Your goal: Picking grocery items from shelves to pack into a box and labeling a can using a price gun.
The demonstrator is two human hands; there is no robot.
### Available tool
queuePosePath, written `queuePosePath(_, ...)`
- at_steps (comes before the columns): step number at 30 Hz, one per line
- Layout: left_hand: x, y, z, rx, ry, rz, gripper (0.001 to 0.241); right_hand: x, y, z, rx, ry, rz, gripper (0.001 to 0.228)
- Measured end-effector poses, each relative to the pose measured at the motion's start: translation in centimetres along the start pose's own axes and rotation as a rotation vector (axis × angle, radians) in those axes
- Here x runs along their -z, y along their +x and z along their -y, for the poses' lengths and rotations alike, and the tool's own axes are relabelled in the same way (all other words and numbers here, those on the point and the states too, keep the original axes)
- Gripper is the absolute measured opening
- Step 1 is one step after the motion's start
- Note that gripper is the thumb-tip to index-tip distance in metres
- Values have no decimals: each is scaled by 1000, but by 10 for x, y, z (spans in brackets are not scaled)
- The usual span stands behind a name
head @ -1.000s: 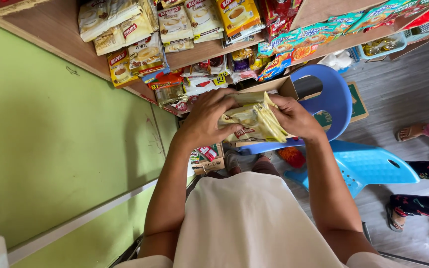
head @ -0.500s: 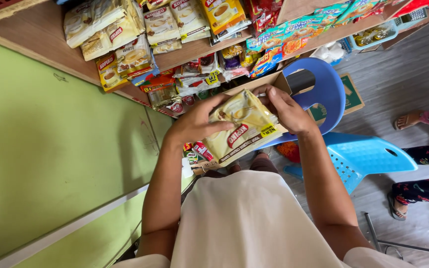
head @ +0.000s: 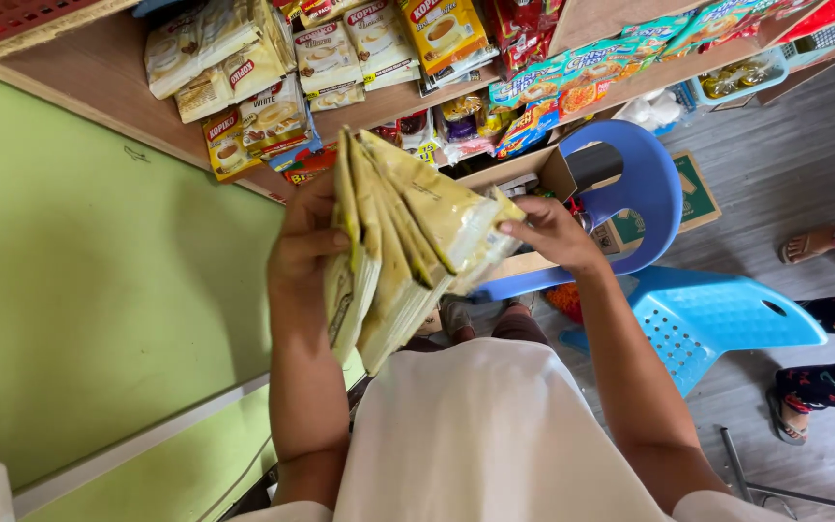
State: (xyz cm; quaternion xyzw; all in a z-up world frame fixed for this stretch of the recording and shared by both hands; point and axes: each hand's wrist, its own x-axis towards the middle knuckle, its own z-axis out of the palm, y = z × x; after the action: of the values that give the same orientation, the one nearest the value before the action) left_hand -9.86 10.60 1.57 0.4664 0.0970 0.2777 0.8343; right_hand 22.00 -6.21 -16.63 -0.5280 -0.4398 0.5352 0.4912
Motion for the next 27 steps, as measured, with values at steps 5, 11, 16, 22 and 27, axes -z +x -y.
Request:
queuePosePath(5,-4,18,35,36,42,3,74,-36,17,75,229,10,-9,25)
queuePosePath(11,-24,22,17,37,506,-43,64,-37,18,89,285,-203,17,45)
queuePosePath(16,-22,23,3,88,655,45,68,-31,17,114,157,-39,192,53)
queuePosePath(22,-1,26,15,-87,911,102,73,-16,15,132,144,-96,312,48)
queuePosePath(27,-10,32,0,61,805,149,83,-15,17,143,134,-145,348,40)
